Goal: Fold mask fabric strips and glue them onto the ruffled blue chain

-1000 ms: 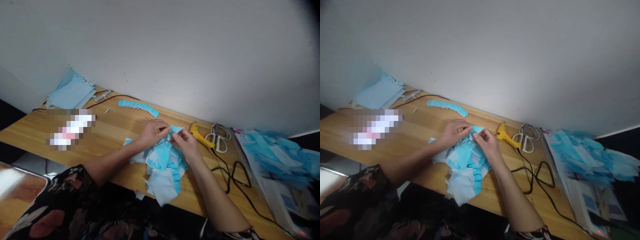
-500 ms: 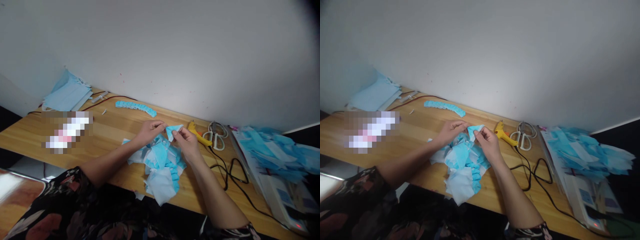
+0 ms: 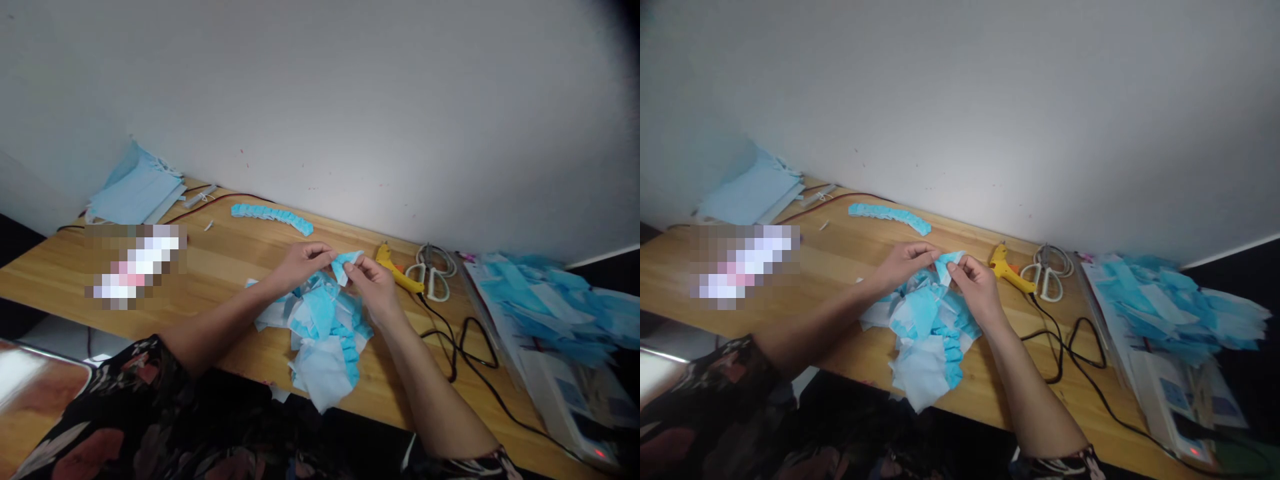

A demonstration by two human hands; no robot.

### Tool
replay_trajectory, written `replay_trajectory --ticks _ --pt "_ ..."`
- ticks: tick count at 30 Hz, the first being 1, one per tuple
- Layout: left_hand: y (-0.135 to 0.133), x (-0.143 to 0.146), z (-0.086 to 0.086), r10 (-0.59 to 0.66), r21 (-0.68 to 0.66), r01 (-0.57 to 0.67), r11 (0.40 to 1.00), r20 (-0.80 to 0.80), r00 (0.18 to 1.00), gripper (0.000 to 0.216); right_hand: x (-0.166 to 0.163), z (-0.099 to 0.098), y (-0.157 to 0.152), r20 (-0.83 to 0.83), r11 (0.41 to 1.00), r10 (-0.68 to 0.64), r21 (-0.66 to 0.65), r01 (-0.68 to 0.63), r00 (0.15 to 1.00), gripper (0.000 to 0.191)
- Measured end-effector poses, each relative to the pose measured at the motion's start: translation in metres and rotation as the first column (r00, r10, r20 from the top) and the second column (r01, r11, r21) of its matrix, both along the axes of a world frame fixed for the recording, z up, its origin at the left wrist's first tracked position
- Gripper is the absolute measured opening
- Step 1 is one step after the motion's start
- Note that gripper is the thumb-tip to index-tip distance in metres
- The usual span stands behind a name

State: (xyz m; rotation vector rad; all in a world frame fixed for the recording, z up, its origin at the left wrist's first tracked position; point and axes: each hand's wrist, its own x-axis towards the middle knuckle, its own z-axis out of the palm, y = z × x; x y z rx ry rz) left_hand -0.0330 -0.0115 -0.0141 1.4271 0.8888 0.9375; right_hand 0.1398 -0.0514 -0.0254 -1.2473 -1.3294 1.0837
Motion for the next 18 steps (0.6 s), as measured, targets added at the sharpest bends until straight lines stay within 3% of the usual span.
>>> replay_trajectory --ticks 7,13,18 --pt "-0.0006 0.0007 -0.0005 0.035 0.117 -0.020 0.993 -0.128 0.991 0.025 -0.0015 -0.0003 -0.0005 0.042 1.000 -0.001 -0.005 0.001 0.999 0.033" --pt "-0.0018 -0.0003 -0.0001 0.036 0.181 0.004 0.984 -0.218 0.975 0.023 -0.0025 0.0022 0.0002 -0.015 0.998 -0.019 0.060 0.019 1.000 0.023" --pt "-0.0035 -0.0002 0.0013 0.002 0.201 0.044 0.979 -0.223 0.975 0.023 -0.0015 0.0013 -0.0008 0.004 0.993 -0.070 0.094 0.069 0.998 0.024"
